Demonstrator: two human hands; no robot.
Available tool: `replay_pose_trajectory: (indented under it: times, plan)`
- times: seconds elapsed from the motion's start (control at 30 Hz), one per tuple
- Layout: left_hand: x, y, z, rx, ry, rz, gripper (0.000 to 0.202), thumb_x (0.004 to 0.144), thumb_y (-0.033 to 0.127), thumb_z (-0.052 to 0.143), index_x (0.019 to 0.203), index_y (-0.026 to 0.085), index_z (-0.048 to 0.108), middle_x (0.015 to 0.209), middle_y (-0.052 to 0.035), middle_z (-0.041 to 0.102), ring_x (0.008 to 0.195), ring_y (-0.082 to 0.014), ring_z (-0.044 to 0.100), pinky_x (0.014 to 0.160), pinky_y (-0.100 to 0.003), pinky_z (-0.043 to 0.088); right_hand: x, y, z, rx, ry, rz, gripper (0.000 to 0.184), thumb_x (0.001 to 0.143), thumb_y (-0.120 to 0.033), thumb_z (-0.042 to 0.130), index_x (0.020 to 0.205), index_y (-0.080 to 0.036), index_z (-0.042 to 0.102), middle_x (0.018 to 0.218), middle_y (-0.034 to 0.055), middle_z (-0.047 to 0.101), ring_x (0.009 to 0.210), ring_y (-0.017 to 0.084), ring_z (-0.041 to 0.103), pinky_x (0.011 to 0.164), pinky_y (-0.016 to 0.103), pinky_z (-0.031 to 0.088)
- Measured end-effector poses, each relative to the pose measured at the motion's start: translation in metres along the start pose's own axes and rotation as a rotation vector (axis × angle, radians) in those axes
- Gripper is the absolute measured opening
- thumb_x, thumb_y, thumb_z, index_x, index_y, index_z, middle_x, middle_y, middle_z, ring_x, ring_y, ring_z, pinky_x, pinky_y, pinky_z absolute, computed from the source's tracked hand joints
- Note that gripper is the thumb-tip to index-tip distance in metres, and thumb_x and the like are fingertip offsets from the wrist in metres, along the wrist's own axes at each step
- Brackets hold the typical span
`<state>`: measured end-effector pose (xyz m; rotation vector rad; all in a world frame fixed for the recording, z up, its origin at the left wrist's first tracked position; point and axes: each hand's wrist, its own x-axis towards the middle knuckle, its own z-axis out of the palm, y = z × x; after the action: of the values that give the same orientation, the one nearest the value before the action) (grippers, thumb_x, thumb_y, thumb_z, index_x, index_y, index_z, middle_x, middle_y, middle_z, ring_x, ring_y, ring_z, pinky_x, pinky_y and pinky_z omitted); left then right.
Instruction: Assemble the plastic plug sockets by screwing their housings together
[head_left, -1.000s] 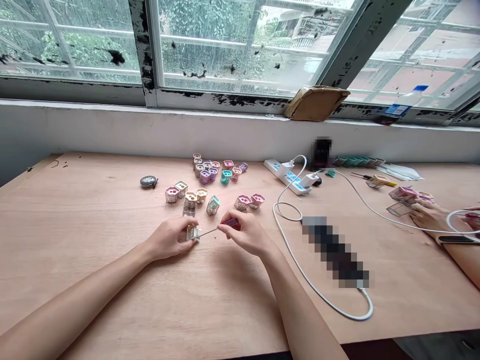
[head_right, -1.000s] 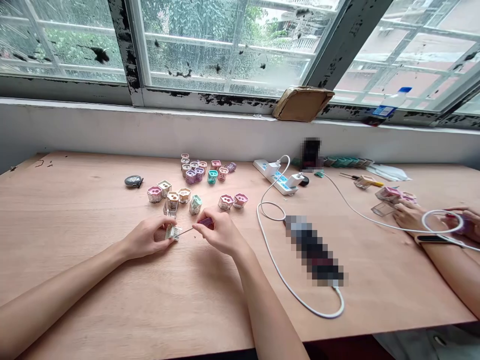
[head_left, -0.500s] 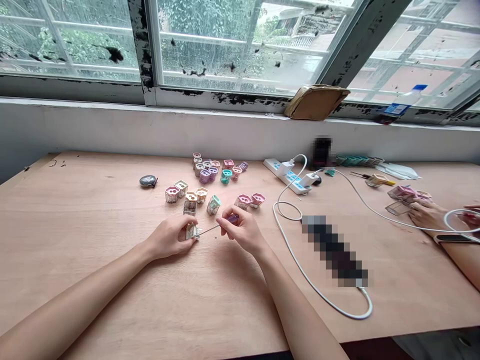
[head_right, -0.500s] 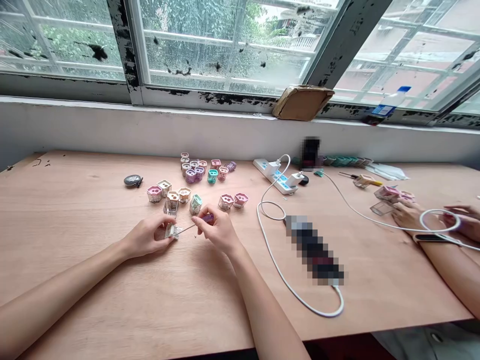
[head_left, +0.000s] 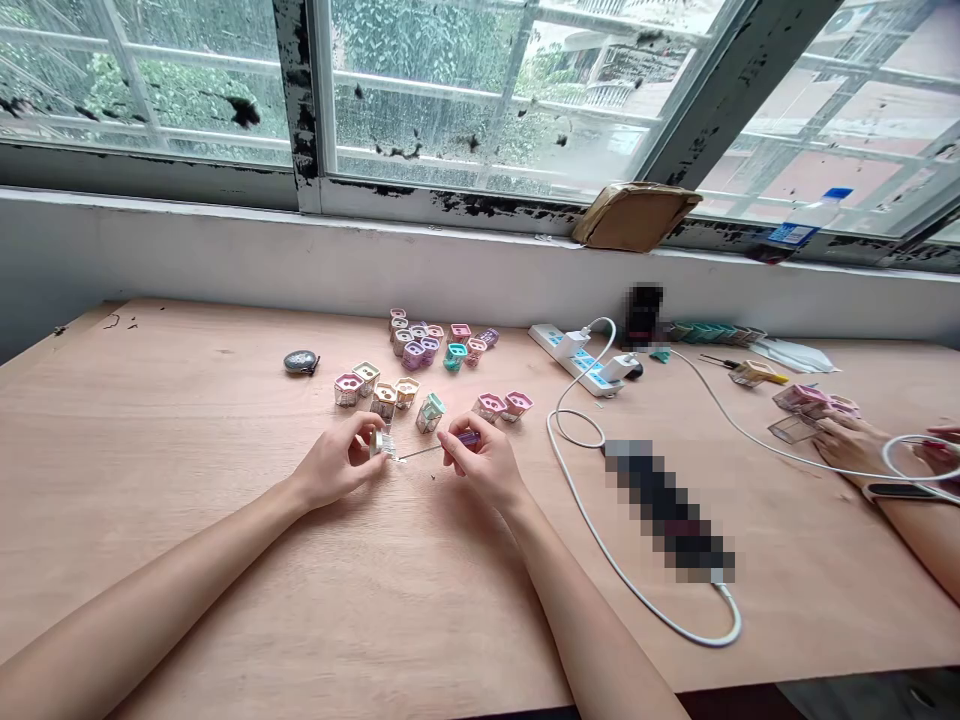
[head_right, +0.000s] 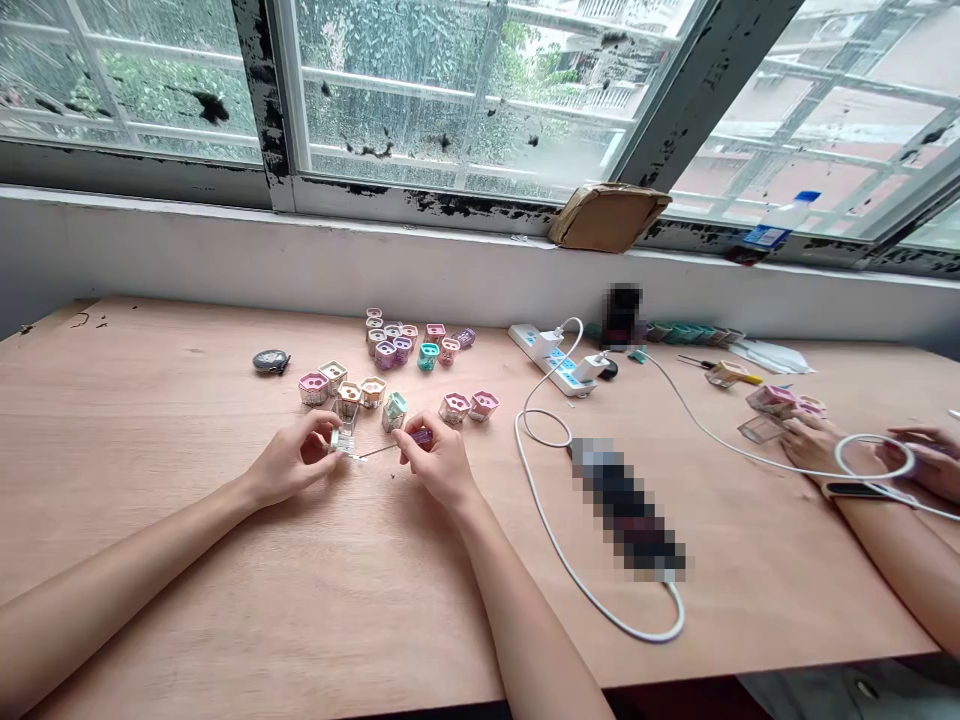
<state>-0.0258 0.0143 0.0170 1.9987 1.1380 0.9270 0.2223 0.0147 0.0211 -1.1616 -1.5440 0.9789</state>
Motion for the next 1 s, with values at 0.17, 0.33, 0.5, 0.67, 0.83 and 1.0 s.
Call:
replay_pose_trajectory:
  times: [0.17,0.33,0.5,0.67,0.83,1.0]
  plan:
    - [0.0001,-0.0019,0.0005,-0.044,0.019,-0.014,0.03,0.087,0.032,0.065,0.112,0.02,0.054,0.08,0.0021,0.059,0.062,-0.0117,0.058,0.058,-0.023,0.046,-0.0007,0.0004,0.0004,-0.015,-0.001,-0.015,0.043,0.086,-0.059,0.069,0.078,-0.019,0.054,0.059,0.0005,0.06,0.047,0.012,0.05,0.045,0.023,0.038]
    - [0.0004,-0.002,0.0007,-0.058,0.022,-0.016,0.029,0.087,0.032,0.065,0.112,0.02,0.054,0.076,0.0029,0.059,0.06,-0.0117,0.056,0.057,-0.023,0.045,-0.0002,0.0007,0.0002,-0.041,-0.023,-0.025,0.044,0.086,-0.06,0.068,0.079,-0.019,0.055,0.06,0.0007,0.06,0.049,0.013,0.052,0.046,0.023,0.039]
    - [0.001,-0.0012,0.0005,-0.06,0.025,-0.013,0.029,0.087,0.032,0.065,0.111,0.02,0.054,0.077,0.0029,0.059,0.06,-0.0113,0.057,0.057,-0.023,0.045,0.0003,0.0051,0.0006,-0.059,-0.018,-0.027,0.043,0.086,-0.06,0.068,0.079,-0.02,0.055,0.059,0.0007,0.06,0.051,0.014,0.055,0.047,0.024,0.042]
    - [0.0007,-0.0009,-0.0004,-0.059,0.022,-0.017,0.029,0.087,0.033,0.065,0.111,0.02,0.055,0.076,0.0028,0.058,0.06,-0.0117,0.057,0.057,-0.023,0.046,0.0003,0.0071,0.0001,-0.016,-0.003,-0.007,0.044,0.086,-0.061,0.069,0.079,-0.02,0.055,0.058,0.0008,0.061,0.047,0.013,0.051,0.044,0.023,0.039]
    - [-0.0003,-0.0002,-0.0004,-0.068,0.014,-0.024,0.029,0.087,0.033,0.065,0.111,0.02,0.054,0.074,0.0041,0.056,0.058,-0.0108,0.055,0.056,-0.022,0.044,0.0009,0.006,-0.0011,0.026,0.016,0.015,0.046,0.084,-0.062,0.07,0.078,-0.02,0.053,0.057,0.0006,0.06,0.043,0.011,0.047,0.042,0.023,0.036]
    - [0.0009,-0.0004,0.0009,-0.066,0.008,-0.028,0.029,0.087,0.032,0.065,0.111,0.02,0.054,0.075,0.004,0.057,0.058,-0.0109,0.055,0.056,-0.022,0.044,0.0019,0.002,-0.002,0.098,0.038,0.034,0.048,0.081,-0.063,0.073,0.076,-0.019,0.053,0.055,0.0005,0.06,0.042,0.01,0.046,0.041,0.022,0.035]
